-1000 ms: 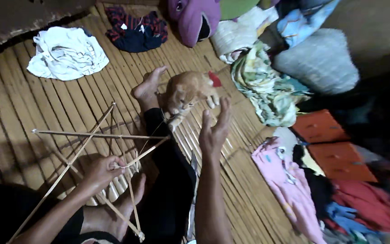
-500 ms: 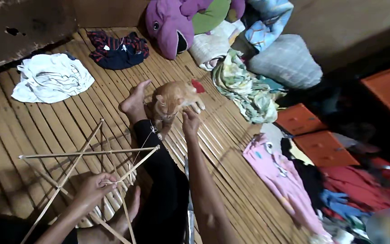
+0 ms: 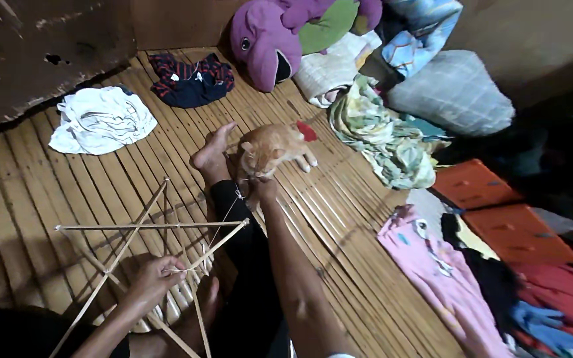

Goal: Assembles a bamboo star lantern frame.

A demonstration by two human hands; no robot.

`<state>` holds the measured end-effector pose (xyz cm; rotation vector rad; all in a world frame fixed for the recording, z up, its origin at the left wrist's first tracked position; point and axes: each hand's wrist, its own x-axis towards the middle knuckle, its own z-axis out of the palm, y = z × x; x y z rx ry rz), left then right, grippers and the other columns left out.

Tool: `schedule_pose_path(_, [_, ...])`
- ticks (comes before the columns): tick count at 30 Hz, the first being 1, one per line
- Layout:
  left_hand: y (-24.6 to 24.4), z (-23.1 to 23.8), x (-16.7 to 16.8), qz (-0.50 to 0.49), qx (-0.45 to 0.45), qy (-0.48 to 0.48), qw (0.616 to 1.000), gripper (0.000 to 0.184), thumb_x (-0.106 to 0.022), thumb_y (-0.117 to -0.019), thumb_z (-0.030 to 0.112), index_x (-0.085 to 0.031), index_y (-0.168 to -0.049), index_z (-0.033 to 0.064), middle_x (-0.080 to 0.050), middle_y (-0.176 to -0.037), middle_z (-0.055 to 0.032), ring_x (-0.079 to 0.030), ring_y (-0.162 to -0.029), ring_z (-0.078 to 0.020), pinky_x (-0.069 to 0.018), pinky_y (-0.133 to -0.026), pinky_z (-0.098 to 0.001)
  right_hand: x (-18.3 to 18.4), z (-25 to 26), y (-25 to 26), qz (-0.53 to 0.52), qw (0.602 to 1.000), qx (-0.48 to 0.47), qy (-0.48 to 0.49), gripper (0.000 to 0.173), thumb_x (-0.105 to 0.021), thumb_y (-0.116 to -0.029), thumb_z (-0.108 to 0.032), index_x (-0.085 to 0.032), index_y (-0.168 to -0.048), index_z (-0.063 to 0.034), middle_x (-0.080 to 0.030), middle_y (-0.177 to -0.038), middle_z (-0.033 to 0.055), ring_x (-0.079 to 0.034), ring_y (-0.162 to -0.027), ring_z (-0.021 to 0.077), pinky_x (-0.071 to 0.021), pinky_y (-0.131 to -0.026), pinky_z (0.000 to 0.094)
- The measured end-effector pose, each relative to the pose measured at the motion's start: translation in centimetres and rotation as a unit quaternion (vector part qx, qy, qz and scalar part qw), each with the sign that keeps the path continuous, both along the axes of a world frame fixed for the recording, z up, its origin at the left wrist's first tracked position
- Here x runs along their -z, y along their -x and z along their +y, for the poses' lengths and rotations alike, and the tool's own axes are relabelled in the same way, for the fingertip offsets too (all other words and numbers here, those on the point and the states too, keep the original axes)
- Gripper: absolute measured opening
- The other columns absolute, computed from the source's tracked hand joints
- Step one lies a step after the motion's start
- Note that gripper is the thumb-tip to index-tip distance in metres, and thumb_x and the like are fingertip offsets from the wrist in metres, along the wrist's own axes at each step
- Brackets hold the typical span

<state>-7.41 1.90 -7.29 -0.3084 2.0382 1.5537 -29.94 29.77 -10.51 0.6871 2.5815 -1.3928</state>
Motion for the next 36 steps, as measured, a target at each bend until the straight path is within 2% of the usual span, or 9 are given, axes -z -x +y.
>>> schedule_pose_path(3, [-0.1, 0.0, 0.4, 0.007, 0.0, 0.0, 1.0, 0.014, -0.071, -0.0946, 0.005, -0.069, -0.108, 0.0041, -0.067, -0.091, -0.0025, -0.06, -0.076, -0.0069, -0.0505, -0.073, -0.0263, -0.3, 0.1, -0.4, 0.013, 1.0, -0.006, 0.025, 0.028, -0.059, -0.1054, -0.02, -0.069, -0.116, 0.0038, -0.068, -0.113, 0.0247, -0.064, -0.105, 0.0348, -0.0493, -0.095, 0.0545])
schedule_pose_path(8, [0.1, 0.0, 0.1, 0.005, 0.001, 0.014, 1.0, 0.021, -0.075, -0.0922, 0.007, -0.068, -0.112, 0.0056, -0.065, -0.088, -0.0031, -0.058, -0.072, -0.0092, -0.05, -0.07, -0.0286, -0.7, 1.4, -1.0, 0.015, 0.989, -0.027, 0.143, 0.025, -0.054, -0.1075, -0.017, -0.065, -0.116, 0.0033, -0.066, -0.102, 0.0127, -0.059, -0.084, 0.0162, -0.0513, -0.078, 0.0367])
schedule_pose_path(12, [0.2, 0.0, -0.6, -0.001, 0.069, 0.138, 0.988, 0.033, -0.076, -0.0949, 0.028, -0.07, -0.12, 0.0071, -0.071, -0.099, -0.0145, -0.067, -0.086, -0.0275, -0.0525, -0.084, -0.0504, -1.8, 1.8, -1.8, 0.05, 0.979, -0.027, 0.197, 0.018, -0.052, -0.107, -0.012, -0.065, -0.105, -0.0003, -0.063, -0.088, 0.0033, -0.056, -0.071, 0.0086, -0.0497, -0.067, 0.0286])
schedule_pose_path(15, [0.2, 0.0, -1.4, 0.007, 0.129, 0.194, 0.973, 0.036, -0.069, -0.0994, 0.036, -0.074, -0.111, 0.0032, -0.071, -0.097, -0.0192, -0.066, -0.092, -0.0359, -0.0486, -0.088, -0.0585, -3.8, 1.6, -3.3, 0.056, 0.982, -0.04, 0.177, 0.018, -0.051, -0.1071, -0.013, -0.064, -0.099, -0.003, -0.06, -0.082, -0.0007, -0.051, -0.065, 0.0046, -0.0468, -0.063, 0.0242])
schedule_pose_path(21, [0.3, -0.7, -3.0, 0.037, 0.154, 0.205, 0.966, 0.036, -0.066, -0.1017, 0.035, -0.074, -0.107, -0.0003, -0.07, -0.094, -0.0208, -0.066, -0.091, -0.0373, -0.0483, -0.088, -0.0589, -6.0, 2.4, -5.4, 0.077, 0.982, -0.045, 0.164, 0.019, -0.051, -0.1062, -0.009, -0.064, -0.095, -0.0018, -0.06, -0.081, -0.0003, -0.053, -0.065, 0.0056, -0.0486, -0.064, 0.0242])
schedule_pose_path(26, [0.6, -1.8, -4.5, 0.111, 0.117, 0.182, 0.97, 0.029, -0.068, -0.1, 0.028, -0.072, -0.096, -0.0004, -0.063, -0.075, -0.0124, -0.058, -0.071, -0.0256, -0.0471, -0.073, -0.0496, -7.9, 3.3, -7.7, 0.11, 0.971, -0.059, 0.202, 0.023, -0.048, -0.1048, -0.003, -0.064, -0.089, -0.0033, -0.063, -0.08, -0.0004, -0.057, -0.065, 0.0055, -0.0523, -0.066, 0.0234])
schedule_pose_path(30, [0.5, -2.7, -4.9, 0.236, 0.061, 0.176, 0.954, 0.025, -0.069, -0.0973, 0.023, -0.07, -0.088, 0.0007, -0.06, -0.072, -0.008, -0.053, -0.064, -0.0182, -0.0451, -0.063, -0.042, -9.4, 4.1, -9.8, 0.166, 0.948, -0.074, 0.262, 0.029, -0.043, -0.1014, 0.002, -0.065, -0.084, -0.007, -0.065, -0.078, -0.0022, -0.058, -0.063, 0.0047, -0.0532, -0.065, 0.0221])
schedule_pose_path(34, [0.5, -4.0, -4.6, 0.339, 0.003, 0.186, 0.922, 0.031, -0.062, -0.0954, 0.034, -0.069, -0.083, 0.006, -0.059, -0.072, 0.0005, -0.049, -0.061, -0.0066, -0.0438, -0.058, -0.0292, -11.5, 5.0, -12.4, 0.228, 0.916, -0.136, 0.3, 0.028, -0.05, -0.0973, -0.005, -0.072, -0.083, -0.0149, -0.069, -0.077, -0.0056, -0.063, -0.067, 0.0035, -0.0548, -0.068, 0.0221])
schedule_pose_path(36, [0.3, -4.6, -5.8, 0.342, -0.002, 0.202, 0.918, 0.033, -0.06, -0.0968, 0.033, -0.067, -0.081, 0.0047, -0.059, -0.073, -0.0015, -0.049, -0.061, -0.0092, -0.0435, -0.057, -0.0321, -12.7, 5.3, -13.8, 0.256, 0.898, -0.185, 0.308, 0.022, -0.059, -0.0969, -0.014, -0.076, -0.084, -0.0197, -0.071, -0.082, -0.0073, -0.064, -0.073, 0.0021, -0.0549, -0.07, 0.0207])
